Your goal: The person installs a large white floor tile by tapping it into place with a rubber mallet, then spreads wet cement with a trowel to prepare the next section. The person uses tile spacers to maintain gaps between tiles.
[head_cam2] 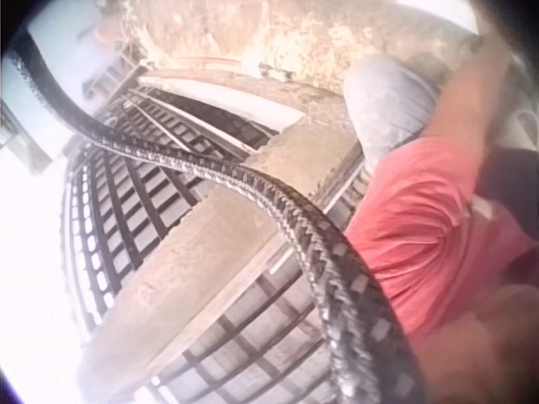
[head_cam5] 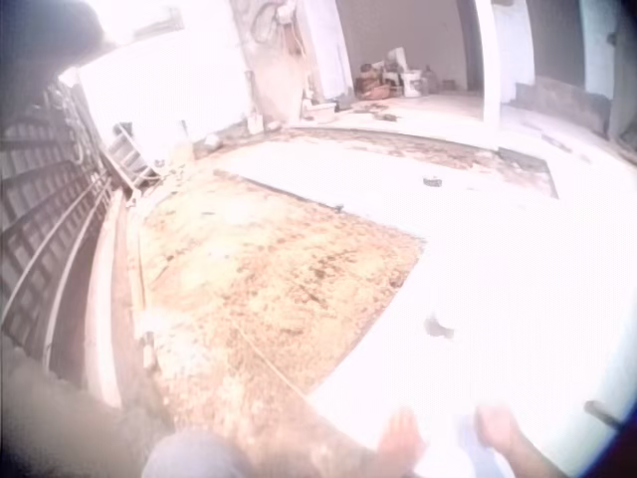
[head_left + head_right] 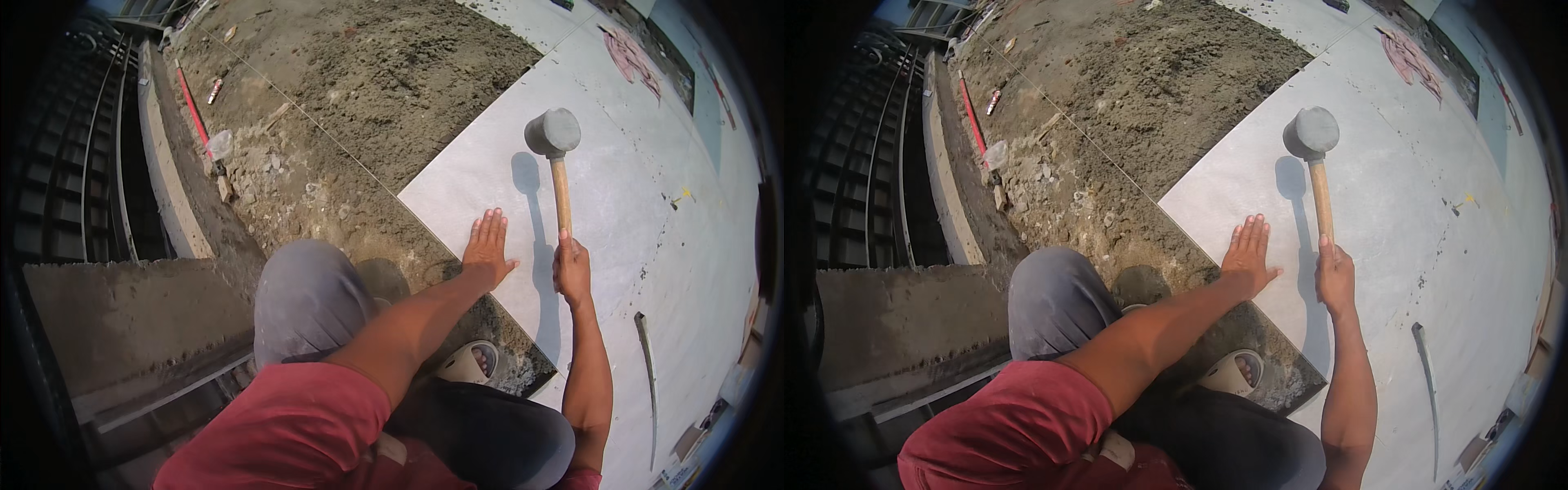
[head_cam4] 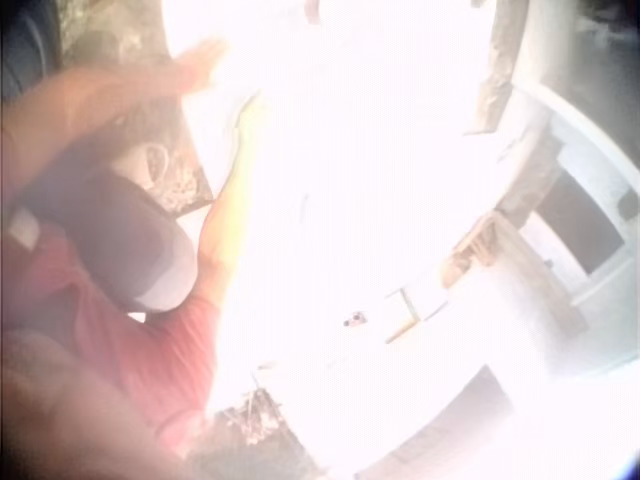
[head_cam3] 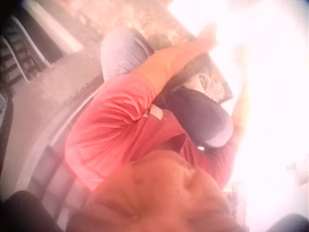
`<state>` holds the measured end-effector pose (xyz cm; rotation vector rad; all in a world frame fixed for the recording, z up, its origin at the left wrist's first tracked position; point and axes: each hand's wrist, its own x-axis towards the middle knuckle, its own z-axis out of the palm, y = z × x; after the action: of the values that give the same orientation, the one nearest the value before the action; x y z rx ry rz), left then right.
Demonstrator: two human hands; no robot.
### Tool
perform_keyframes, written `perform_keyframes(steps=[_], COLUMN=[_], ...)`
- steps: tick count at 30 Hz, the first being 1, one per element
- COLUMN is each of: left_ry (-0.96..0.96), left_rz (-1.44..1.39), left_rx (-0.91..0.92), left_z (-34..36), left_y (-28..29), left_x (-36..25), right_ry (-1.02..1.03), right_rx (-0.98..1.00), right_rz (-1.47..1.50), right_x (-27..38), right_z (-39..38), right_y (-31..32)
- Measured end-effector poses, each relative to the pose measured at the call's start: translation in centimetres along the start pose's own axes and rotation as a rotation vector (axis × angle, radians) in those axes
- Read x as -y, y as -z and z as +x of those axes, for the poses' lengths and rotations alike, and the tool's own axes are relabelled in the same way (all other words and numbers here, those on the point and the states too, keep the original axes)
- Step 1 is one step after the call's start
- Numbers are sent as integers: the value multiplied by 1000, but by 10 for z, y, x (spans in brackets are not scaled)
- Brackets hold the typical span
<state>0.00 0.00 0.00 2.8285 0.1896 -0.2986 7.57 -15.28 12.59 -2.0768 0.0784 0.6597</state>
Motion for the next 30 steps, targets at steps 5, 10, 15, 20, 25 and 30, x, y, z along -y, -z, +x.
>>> perform_keyframes(steps=[5,10,15,20,25,30], left_ry=[60,37,81,105,121,152], left_rz=[-96,-59,31,57,63,52], left_rx=[100,144,315,358,377,368], left_z=[15,80,106,113,115,113], left_y=[49,98,107,107,108,108], left_x=[5,35,19,14,11,9], right_ry=[295,705,560,-12,426,277], right_rx=[-228,-326,-475,-201,-422,-442], right_rz=[172,403,263,171,392,60], right_x=[114,156,69,67,93,76], right_z=[-19,12,76,107,119,143], right_y=[42,72,22,44,53,32])
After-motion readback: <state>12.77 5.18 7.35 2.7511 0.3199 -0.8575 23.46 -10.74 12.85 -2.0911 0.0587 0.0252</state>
